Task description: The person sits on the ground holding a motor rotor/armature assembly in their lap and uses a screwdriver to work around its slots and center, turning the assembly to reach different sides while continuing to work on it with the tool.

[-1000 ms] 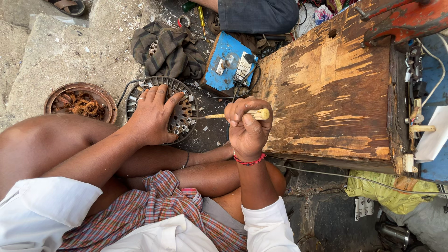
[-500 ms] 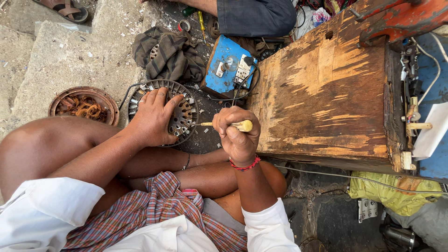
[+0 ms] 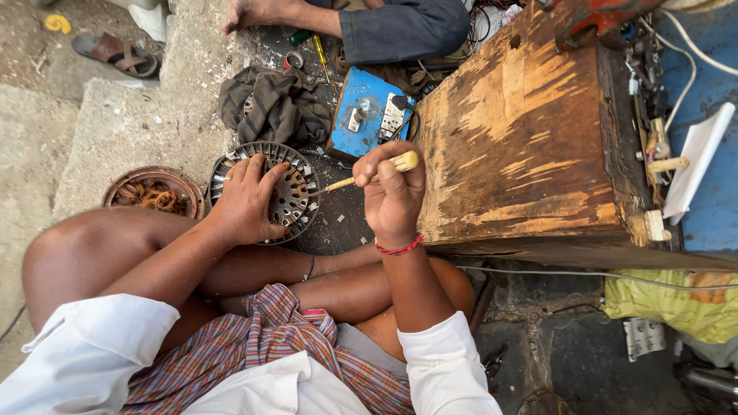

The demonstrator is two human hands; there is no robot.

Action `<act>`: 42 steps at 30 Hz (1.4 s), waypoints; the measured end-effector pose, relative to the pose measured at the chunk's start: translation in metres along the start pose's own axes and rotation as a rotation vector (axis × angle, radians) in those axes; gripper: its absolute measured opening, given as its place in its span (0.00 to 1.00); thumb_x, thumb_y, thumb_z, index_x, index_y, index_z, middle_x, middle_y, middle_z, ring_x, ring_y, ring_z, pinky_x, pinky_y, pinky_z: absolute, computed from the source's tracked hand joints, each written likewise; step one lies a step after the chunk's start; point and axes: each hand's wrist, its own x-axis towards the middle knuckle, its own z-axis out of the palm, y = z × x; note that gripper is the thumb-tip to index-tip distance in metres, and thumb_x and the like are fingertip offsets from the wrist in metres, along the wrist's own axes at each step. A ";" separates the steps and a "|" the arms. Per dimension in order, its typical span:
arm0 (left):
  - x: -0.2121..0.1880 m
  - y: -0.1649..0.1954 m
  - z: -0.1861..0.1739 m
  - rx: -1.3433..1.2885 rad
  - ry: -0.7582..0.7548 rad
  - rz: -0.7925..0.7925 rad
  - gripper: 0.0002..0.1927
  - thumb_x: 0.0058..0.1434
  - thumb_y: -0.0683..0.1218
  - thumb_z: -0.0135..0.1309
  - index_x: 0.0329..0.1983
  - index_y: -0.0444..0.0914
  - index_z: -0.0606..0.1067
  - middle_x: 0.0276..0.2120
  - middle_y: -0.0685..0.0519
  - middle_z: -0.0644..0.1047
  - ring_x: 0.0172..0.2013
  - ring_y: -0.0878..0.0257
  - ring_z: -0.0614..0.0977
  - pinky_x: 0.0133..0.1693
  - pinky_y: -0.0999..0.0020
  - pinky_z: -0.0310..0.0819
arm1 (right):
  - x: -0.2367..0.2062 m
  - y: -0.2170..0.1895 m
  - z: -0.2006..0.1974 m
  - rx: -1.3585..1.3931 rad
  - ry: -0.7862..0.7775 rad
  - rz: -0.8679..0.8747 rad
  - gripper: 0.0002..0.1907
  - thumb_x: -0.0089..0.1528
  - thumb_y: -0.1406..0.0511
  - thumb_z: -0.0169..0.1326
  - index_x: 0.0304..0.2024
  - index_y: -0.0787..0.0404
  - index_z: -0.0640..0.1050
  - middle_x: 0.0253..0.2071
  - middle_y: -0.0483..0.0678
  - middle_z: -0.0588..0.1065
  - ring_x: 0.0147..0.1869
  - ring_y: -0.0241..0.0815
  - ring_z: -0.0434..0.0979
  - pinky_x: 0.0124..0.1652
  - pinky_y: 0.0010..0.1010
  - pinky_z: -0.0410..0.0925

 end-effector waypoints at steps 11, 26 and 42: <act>-0.006 0.044 0.016 0.107 -0.034 -0.044 0.66 0.32 0.63 0.74 0.74 0.42 0.57 0.72 0.32 0.53 0.73 0.33 0.51 0.69 0.37 0.43 | -0.013 -0.022 -0.030 0.194 0.078 0.073 0.12 0.72 0.67 0.51 0.57 0.63 0.74 0.44 0.48 0.74 0.46 0.37 0.72 0.49 0.31 0.68; 0.018 0.124 0.018 0.112 -0.136 -0.236 0.73 0.30 0.64 0.77 0.75 0.33 0.52 0.74 0.36 0.53 0.74 0.41 0.53 0.70 0.52 0.49 | -0.007 -0.100 -0.087 0.118 -0.050 -0.028 0.07 0.72 0.70 0.56 0.50 0.59 0.73 0.47 0.47 0.79 0.54 0.38 0.81 0.57 0.32 0.75; 0.003 0.080 -0.032 0.006 -0.092 -0.167 0.73 0.30 0.64 0.78 0.75 0.34 0.53 0.73 0.28 0.49 0.73 0.36 0.52 0.69 0.52 0.50 | 0.029 -0.081 -0.035 -0.110 -0.087 0.015 0.10 0.69 0.68 0.61 0.51 0.58 0.74 0.45 0.46 0.78 0.52 0.37 0.82 0.52 0.29 0.78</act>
